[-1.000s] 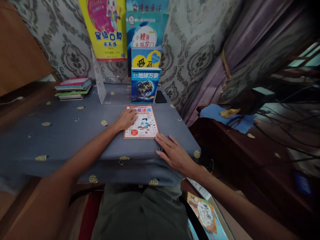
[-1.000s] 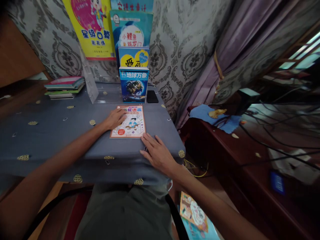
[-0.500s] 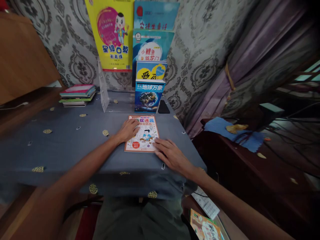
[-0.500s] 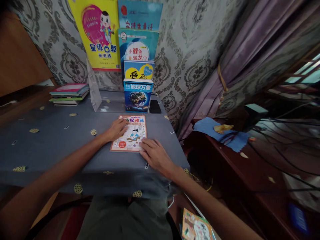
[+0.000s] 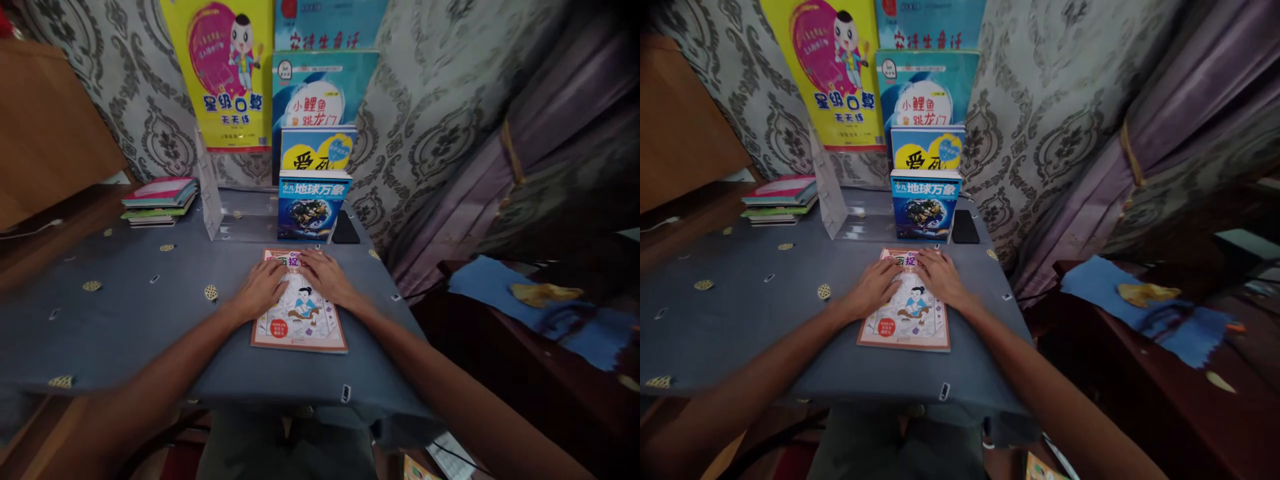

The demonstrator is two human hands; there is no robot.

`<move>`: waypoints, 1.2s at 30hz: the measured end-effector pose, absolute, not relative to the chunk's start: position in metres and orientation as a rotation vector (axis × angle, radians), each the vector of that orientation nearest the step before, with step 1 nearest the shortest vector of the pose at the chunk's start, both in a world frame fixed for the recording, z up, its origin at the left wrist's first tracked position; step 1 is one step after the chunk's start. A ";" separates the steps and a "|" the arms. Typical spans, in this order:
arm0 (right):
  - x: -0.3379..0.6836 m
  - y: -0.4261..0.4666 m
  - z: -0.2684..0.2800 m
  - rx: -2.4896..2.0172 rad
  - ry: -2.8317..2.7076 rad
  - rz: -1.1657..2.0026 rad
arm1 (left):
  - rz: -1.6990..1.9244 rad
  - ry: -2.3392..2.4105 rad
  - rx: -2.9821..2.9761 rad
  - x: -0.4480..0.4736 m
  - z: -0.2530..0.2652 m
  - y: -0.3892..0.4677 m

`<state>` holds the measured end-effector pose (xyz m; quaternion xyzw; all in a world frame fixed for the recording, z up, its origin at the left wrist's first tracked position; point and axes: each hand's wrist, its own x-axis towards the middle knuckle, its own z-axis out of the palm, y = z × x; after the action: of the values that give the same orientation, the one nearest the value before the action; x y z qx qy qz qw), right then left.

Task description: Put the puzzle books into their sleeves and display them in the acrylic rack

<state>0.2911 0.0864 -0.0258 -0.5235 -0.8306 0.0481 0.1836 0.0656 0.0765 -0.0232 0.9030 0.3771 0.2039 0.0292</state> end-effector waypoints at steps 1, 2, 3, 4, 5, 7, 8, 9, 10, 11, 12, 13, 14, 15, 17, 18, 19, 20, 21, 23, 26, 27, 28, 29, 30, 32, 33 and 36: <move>0.291 0.088 -0.027 -1.471 -2.330 0.144 | 0.621 1.177 2.776 0.065 -0.022 0.076; 0.291 0.088 -0.027 -1.461 -2.319 0.150 | 0.617 1.197 2.765 0.064 -0.022 0.077; 0.292 0.087 -0.028 -1.453 -2.307 0.151 | 0.615 1.224 2.752 0.063 -0.021 0.077; 0.293 0.087 -0.028 -1.450 -2.293 0.148 | 0.615 1.257 2.738 0.062 -0.021 0.079; 0.294 0.086 -0.029 -1.455 -2.277 0.141 | 0.614 1.292 2.725 0.061 -0.021 0.081; 0.297 0.085 -0.028 -1.478 -2.247 0.128 | 0.598 1.343 2.699 0.057 -0.021 0.087; 0.298 0.086 -0.027 -1.492 -2.235 0.125 | 0.587 1.357 2.687 0.055 -0.021 0.090; 0.300 0.087 -0.027 -1.500 -2.230 0.126 | 0.575 1.365 2.675 0.054 -0.021 0.093; 0.302 0.088 -0.027 -1.501 -2.230 0.129 | 0.562 1.368 2.664 0.052 -0.021 0.095; 0.304 0.089 -0.026 -1.495 -2.233 0.131 | 0.552 1.367 2.655 0.051 -0.021 0.096; 0.306 0.090 -0.027 -1.480 -2.240 0.131 | 0.547 1.368 2.647 0.050 -0.021 0.097; 0.308 0.091 -0.027 -1.460 -2.246 0.131 | 0.547 1.369 2.641 0.050 -0.021 0.097; 0.310 0.092 -0.028 -1.441 -2.252 0.132 | 0.551 1.369 2.637 0.049 -0.021 0.098; 0.312 0.093 -0.029 -1.424 -2.257 0.133 | 0.554 1.365 2.636 0.048 -0.020 0.098; 0.314 0.092 -0.031 -1.411 -2.261 0.145 | 0.542 1.343 2.642 0.046 -0.018 0.101; 0.315 0.092 -0.032 -1.411 -2.261 0.153 | 0.523 1.328 2.648 0.045 -0.016 0.104; 0.316 0.091 -0.032 -1.412 -2.262 0.162 | 0.502 1.313 2.650 0.043 -0.015 0.107; 0.316 0.090 -0.033 -1.410 -2.260 0.167 | 0.488 1.302 2.648 0.042 -0.014 0.112; 0.317 0.090 -0.033 -1.406 -2.257 0.170 | 0.486 1.293 2.640 0.040 -0.013 0.116; 0.317 0.089 -0.033 -1.408 -2.245 0.161 | 0.519 1.282 2.615 0.038 -0.014 0.124; 0.319 0.087 -0.033 -1.444 -2.220 0.118 | 0.597 1.249 2.589 0.037 -0.018 0.129; 0.320 0.087 -0.033 -1.456 -2.214 0.101 | 0.615 1.239 2.583 0.037 -0.019 0.129; 0.321 0.087 -0.033 -1.463 -2.212 0.087 | 0.626 1.233 2.575 0.037 -0.020 0.129; 0.322 0.086 -0.033 -1.468 -2.212 0.077 | 0.630 1.231 2.565 0.036 -0.021 0.128; 0.322 0.086 -0.032 -1.471 -2.214 0.070 | 0.632 1.232 2.549 0.036 -0.021 0.127; 0.321 0.086 -0.028 -1.465 -2.232 0.051 | 0.630 1.237 2.513 0.034 -0.021 0.127; 0.319 0.086 -0.025 -1.454 -2.251 0.040 | 0.628 1.235 2.497 0.034 -0.020 0.126; 0.300 0.090 -0.012 -1.341 -2.369 0.058 | 0.627 1.226 2.475 0.032 -0.020 0.127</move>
<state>0.3001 0.0900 -0.0122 -0.4817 -0.8510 0.0207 0.2081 0.0324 0.1267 -0.0197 0.8635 0.4276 0.2189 0.1538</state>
